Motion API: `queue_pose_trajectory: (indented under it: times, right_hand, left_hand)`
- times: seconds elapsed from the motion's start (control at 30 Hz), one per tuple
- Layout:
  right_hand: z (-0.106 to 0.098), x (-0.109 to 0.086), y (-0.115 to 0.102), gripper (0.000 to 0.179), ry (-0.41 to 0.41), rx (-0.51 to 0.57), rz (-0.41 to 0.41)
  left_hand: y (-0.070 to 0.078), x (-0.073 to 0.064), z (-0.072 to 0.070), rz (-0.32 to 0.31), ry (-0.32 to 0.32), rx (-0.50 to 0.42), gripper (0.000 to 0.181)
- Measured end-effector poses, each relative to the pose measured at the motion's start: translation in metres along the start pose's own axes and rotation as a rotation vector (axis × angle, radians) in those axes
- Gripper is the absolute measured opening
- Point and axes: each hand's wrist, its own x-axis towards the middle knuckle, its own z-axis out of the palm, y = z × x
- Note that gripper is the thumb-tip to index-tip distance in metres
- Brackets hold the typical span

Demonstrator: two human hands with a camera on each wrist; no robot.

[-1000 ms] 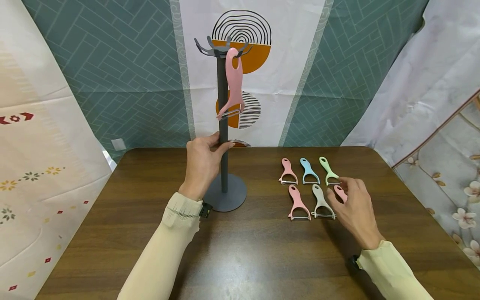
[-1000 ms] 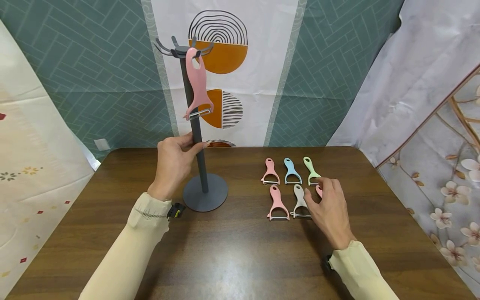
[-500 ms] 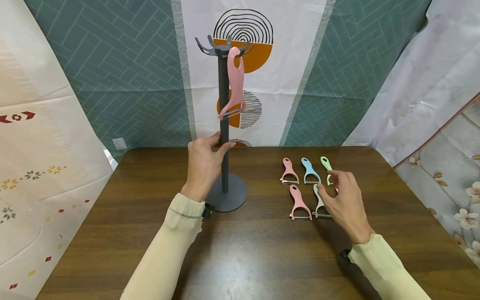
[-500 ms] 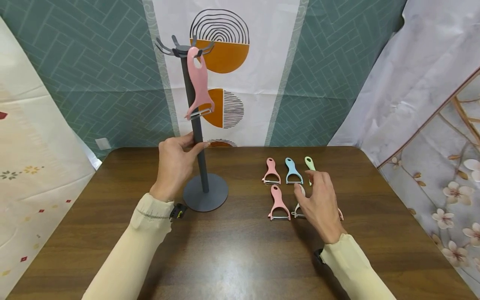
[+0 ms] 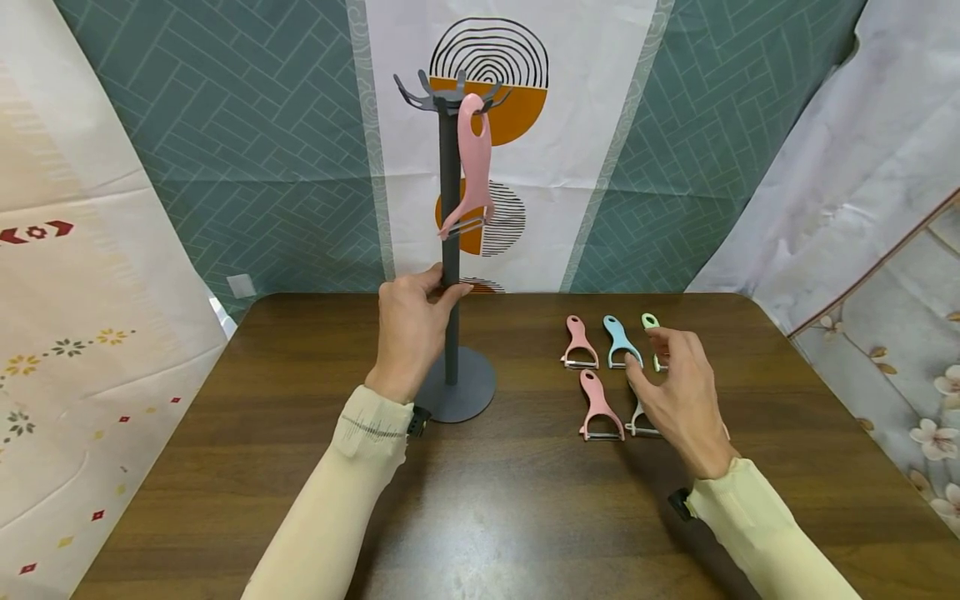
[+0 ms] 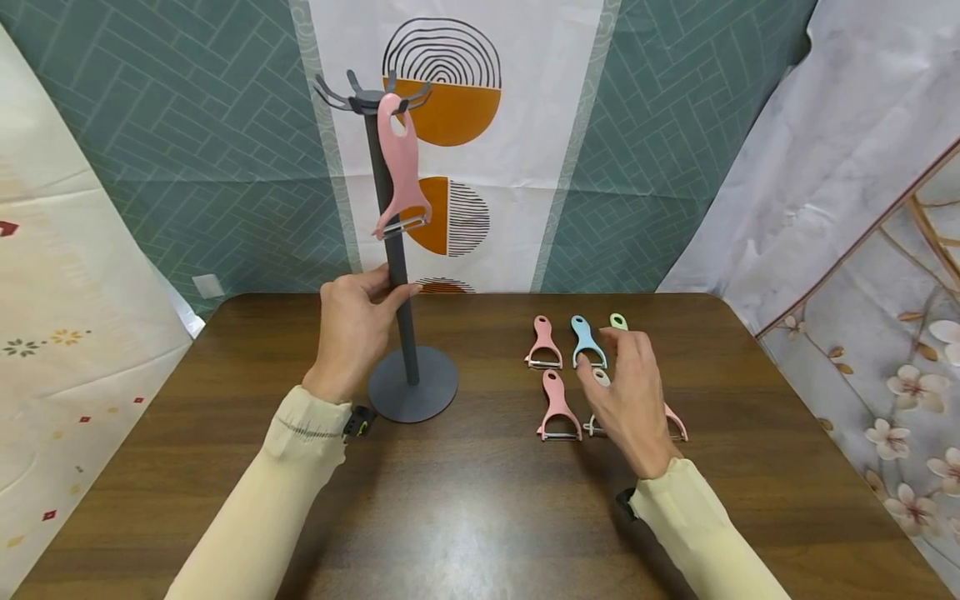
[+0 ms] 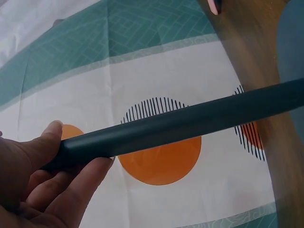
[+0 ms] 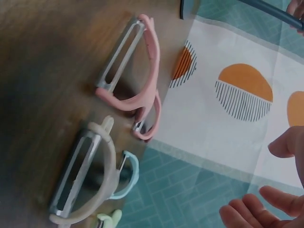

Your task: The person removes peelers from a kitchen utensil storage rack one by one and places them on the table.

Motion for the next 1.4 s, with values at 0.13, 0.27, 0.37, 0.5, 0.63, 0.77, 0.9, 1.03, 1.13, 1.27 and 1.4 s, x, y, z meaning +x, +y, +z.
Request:
queue_pose_trajectory:
  times: [0.13, 0.27, 0.37, 0.5, 0.63, 0.77, 0.9, 1.03, 1.13, 1.27, 1.4]
  right_hand:
    - [0.002, 0.002, -0.003, 0.04, 0.026, 0.016, -0.018]
    - [0.003, 0.004, -0.006, 0.04, 0.045, 0.032, -0.036]
    - [0.004, 0.006, -0.009, 0.04, 0.055, 0.053, -0.038]
    - [0.007, 0.008, -0.015, 0.04, 0.07, 0.096, -0.03]
    - [0.01, 0.01, -0.023, 0.039, 0.083, 0.132, -0.031]
    - [0.012, 0.012, -0.031, 0.038, 0.077, 0.153, -0.029]
    - [0.016, 0.014, -0.04, 0.038, 0.062, 0.181, -0.014]
    - [0.021, 0.016, -0.047, 0.039, 0.058, 0.193, -0.011]
    - [0.025, 0.017, -0.05, 0.039, 0.056, 0.2, -0.024]
    - [0.028, 0.018, -0.053, 0.038, 0.062, 0.212, -0.031]
    - [0.031, 0.02, -0.058, 0.038, 0.077, 0.213, -0.037]
  left_hand:
    - [0.001, -0.001, 0.001, 0.019, 0.005, 0.01, 0.018]
    - [0.001, -0.002, 0.002, 0.026, 0.012, 0.019, 0.019]
    - [0.002, -0.002, 0.001, 0.026, 0.018, 0.032, 0.019]
    - [0.002, -0.002, 0.001, 0.026, 0.023, 0.041, 0.019]
    - [0.002, -0.003, 0.001, 0.027, 0.032, 0.041, 0.019]
    - [0.002, -0.004, 0.0, 0.035, 0.038, 0.036, 0.018]
    - [0.0, -0.004, 0.0, 0.043, 0.046, 0.033, 0.019]
    - [0.0, -0.004, 0.0, 0.038, 0.051, 0.036, 0.019]
    - [0.0, -0.005, 0.0, 0.034, 0.055, 0.039, 0.018]
    - [0.001, -0.005, 0.0, 0.037, 0.064, 0.047, 0.019]
    - [0.001, -0.006, -0.001, 0.037, 0.069, 0.055, 0.019]
